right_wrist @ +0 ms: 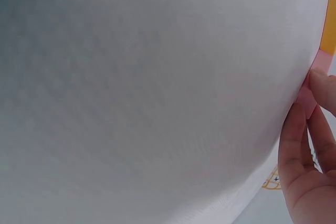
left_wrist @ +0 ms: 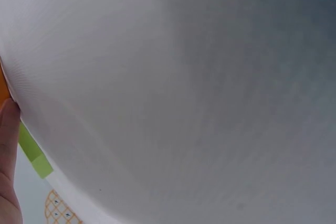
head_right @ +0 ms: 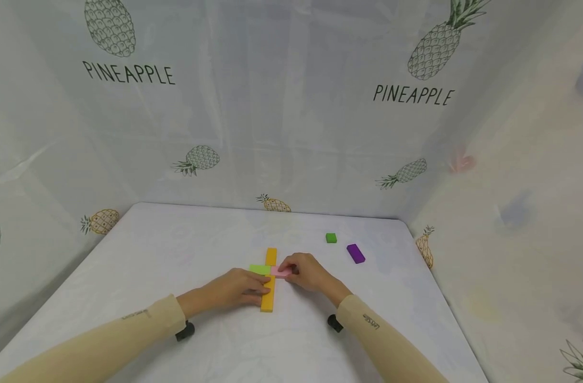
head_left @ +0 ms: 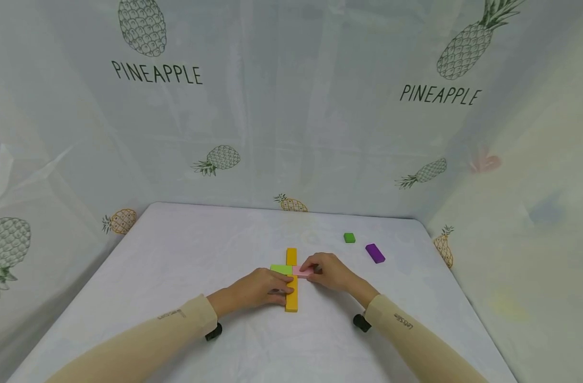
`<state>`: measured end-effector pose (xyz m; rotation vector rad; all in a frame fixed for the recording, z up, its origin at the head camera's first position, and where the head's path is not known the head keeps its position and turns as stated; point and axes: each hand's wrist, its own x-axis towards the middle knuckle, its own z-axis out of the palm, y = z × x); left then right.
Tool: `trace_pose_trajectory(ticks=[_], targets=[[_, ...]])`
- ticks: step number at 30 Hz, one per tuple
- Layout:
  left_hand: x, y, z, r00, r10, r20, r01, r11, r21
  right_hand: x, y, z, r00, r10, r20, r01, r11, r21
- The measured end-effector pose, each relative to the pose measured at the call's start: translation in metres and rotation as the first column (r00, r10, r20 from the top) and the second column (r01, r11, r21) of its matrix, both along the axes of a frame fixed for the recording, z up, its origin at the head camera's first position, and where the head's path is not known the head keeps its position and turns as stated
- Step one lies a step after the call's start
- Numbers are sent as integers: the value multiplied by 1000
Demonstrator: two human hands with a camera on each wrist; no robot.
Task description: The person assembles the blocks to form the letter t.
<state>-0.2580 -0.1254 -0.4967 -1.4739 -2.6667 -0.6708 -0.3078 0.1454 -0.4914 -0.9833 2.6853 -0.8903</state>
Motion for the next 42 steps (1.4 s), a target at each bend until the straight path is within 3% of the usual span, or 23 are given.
trace_pose_trajectory(ticks=[23,33,37,42], targets=[[-2,-1,-3,998,39,58,-38,999,-10,4,0,2,1000,14,-6,-14,1000,-2],[-1,-2,-4,996,45,72,-45,999,0,8,9,4,999,21,-24,-23,998,-64],[-1,-2,-4,997,41,65,-41,999,5,6,18,7,1000,-3,-9,2,998,-61],[-1,-2,-4,997,45,58,-45,999,-6,-3,38,11,996,-89,-14,88,995,-49]])
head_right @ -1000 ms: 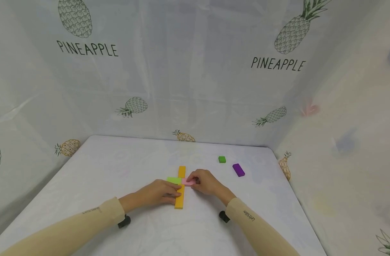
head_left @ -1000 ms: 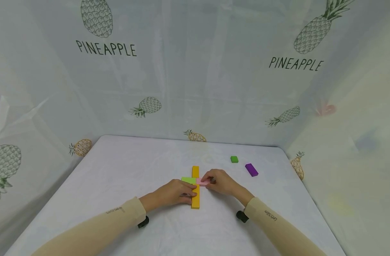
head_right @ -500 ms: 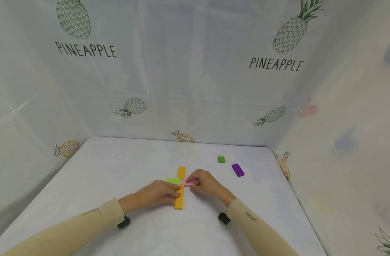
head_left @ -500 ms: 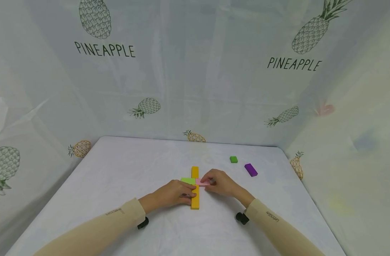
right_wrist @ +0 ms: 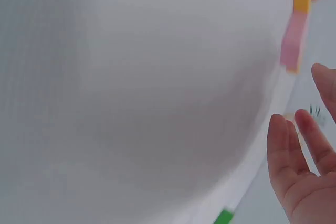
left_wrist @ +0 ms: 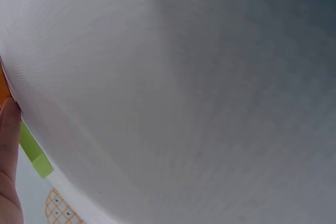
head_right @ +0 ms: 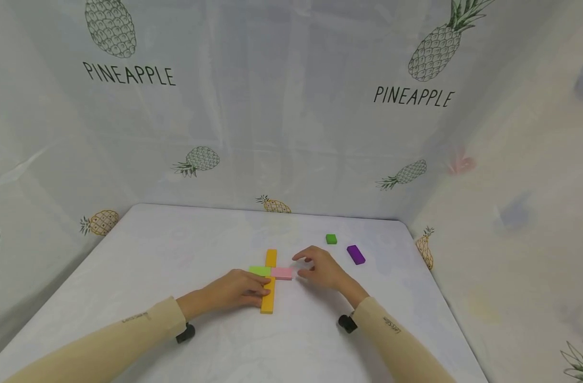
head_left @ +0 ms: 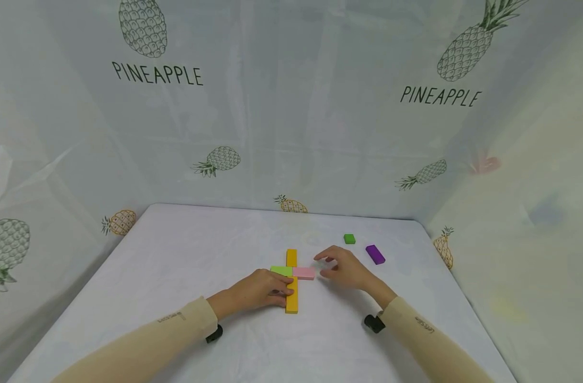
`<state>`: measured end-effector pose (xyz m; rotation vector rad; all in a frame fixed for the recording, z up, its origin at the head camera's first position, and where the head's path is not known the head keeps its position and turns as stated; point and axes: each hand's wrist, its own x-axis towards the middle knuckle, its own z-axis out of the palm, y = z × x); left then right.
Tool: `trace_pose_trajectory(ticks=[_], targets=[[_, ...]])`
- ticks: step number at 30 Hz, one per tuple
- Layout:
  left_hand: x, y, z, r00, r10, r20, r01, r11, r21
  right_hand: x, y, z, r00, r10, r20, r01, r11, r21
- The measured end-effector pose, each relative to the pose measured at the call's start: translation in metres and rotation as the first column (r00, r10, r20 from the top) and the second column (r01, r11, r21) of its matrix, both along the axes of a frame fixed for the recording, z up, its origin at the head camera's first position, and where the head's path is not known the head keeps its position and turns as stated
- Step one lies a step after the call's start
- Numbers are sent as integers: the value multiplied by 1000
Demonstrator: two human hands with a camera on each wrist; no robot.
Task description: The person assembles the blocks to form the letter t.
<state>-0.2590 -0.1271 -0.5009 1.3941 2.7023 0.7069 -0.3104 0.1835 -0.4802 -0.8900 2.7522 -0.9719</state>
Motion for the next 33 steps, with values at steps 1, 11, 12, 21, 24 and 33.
trace_pose_trajectory(ticks=[1,11,12,21,24,33], targets=[[0,0,0,1000,1,4,-1,1000,-1,-3,5,1,1000,-20,-7,20,1000,1],[0,2,1,1000,7,12,-7,1000,1,-39,55,11,975,-184,-122,188,982,23],[0,2,1,1000,10,16,-9,1000,-1,-42,58,11,972,-201,-121,206,978,24],[0,1,-1,999,38,30,-37,999,-17,-60,68,12,941,-334,-56,337,940,56],[-1,1,-1,999,34,26,-34,999,-17,-64,68,10,933,-358,-43,360,931,65],[-3,0,-1,998,22,60,-22,1000,2,-69,62,8,928,-370,-42,372,925,80]])
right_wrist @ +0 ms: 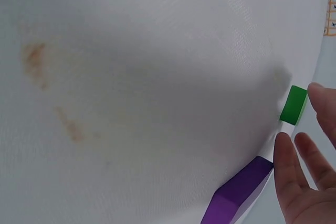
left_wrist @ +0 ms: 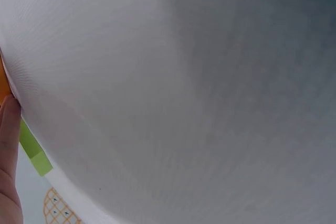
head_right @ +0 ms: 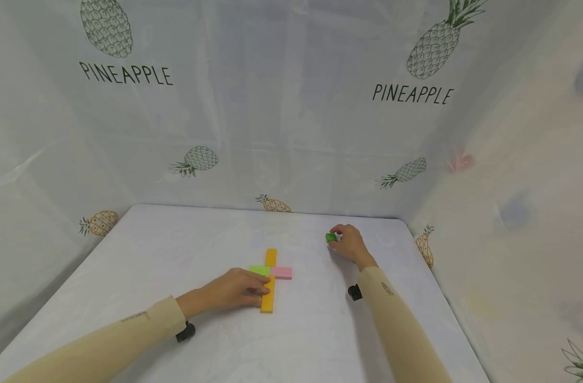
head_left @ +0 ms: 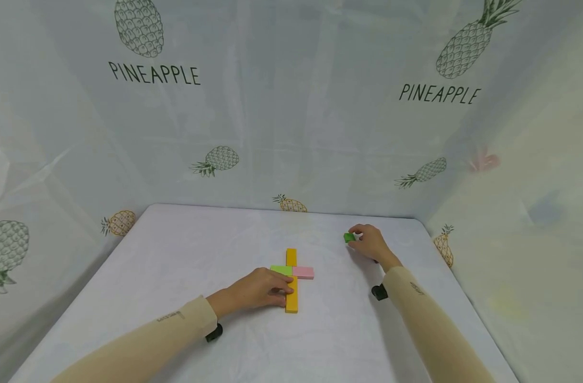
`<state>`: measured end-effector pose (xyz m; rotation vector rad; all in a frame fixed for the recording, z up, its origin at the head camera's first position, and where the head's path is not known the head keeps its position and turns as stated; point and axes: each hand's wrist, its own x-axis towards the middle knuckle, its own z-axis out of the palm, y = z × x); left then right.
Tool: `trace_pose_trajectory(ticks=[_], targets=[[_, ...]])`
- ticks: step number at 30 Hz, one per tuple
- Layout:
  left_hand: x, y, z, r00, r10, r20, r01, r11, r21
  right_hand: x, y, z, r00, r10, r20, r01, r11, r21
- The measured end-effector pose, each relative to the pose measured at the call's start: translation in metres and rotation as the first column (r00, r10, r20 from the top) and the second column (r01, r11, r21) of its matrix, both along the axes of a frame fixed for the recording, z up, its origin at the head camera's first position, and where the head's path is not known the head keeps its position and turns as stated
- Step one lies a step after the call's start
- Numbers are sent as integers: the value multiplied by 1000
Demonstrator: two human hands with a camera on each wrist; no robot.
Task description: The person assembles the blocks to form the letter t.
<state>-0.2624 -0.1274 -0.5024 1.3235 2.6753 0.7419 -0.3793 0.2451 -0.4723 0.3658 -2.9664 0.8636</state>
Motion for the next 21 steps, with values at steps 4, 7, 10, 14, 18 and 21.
trace_pose_trajectory(ticks=[4,7,10,14,18,21], targets=[[1,0,1,1000,2,9,-2,1000,3,-2,-2,-1,1000,-11,1,11,1000,17],[2,0,2,1000,8,13,-8,1000,2,-4,-2,-3,1000,-26,11,26,999,27],[3,1,4,1000,11,19,-11,1000,2,-5,-2,-4,999,-37,21,36,999,27],[4,1,5,1000,16,20,-15,1000,-7,-6,-1,-5,999,-39,25,39,999,15],[4,1,5,1000,21,16,-21,1000,-16,-9,-2,-10,998,-54,35,53,999,9],[4,1,5,1000,21,14,-21,1000,-20,-10,-4,-11,997,-65,33,64,998,17]])
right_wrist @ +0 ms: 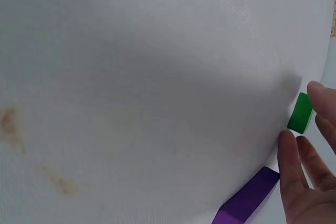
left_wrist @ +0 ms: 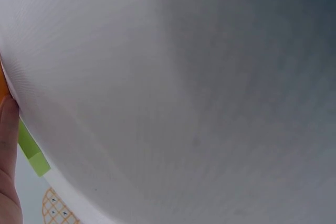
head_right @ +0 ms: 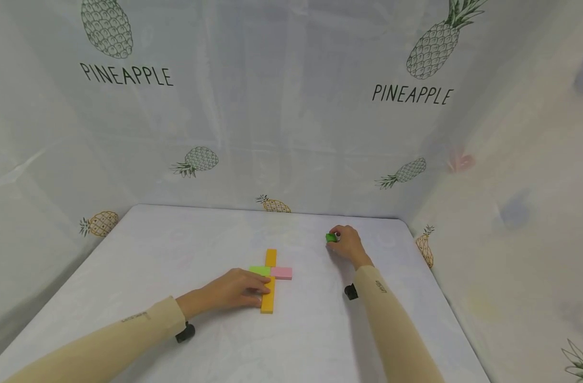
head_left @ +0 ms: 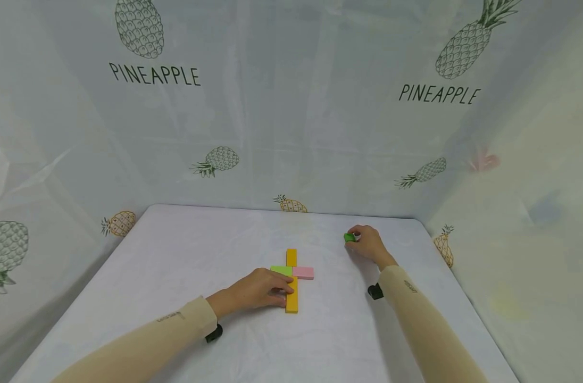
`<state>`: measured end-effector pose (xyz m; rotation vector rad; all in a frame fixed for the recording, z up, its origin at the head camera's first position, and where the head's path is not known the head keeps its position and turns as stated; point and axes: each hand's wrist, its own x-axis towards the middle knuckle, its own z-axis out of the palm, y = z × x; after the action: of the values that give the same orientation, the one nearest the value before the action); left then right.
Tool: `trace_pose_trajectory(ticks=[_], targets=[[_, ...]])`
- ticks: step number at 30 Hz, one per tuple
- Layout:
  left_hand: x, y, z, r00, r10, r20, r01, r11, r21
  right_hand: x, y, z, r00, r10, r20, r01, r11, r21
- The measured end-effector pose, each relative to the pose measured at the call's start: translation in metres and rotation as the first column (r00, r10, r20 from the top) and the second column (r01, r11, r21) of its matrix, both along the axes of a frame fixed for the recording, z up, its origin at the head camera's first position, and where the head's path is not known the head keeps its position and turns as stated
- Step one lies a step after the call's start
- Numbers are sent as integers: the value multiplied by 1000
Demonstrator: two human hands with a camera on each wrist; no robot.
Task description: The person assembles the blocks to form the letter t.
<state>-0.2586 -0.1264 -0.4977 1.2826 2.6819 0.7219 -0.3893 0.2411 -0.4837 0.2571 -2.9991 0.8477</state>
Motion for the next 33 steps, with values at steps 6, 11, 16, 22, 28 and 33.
trace_pose_trajectory(ticks=[6,11,16,22,28,33], targets=[[1,0,1,1000,4,1,-4,1000,-11,2,-6,4,1000,-28,-2,28,1000,8],[2,-1,2,1000,3,2,-3,1000,-7,5,-8,4,999,-49,1,49,999,0],[1,-1,1,1000,-1,-4,1,1000,-2,4,-10,2,998,-63,-1,63,998,7],[0,-1,0,1000,-8,-15,8,1000,-1,4,-10,3,997,-75,9,76,997,-13],[-1,-1,-1,1000,-12,-18,12,1000,3,2,-9,3,997,-71,-4,71,997,2],[0,0,-1,1000,-11,-18,11,1000,4,1,-11,2,995,-95,21,95,995,-8]])
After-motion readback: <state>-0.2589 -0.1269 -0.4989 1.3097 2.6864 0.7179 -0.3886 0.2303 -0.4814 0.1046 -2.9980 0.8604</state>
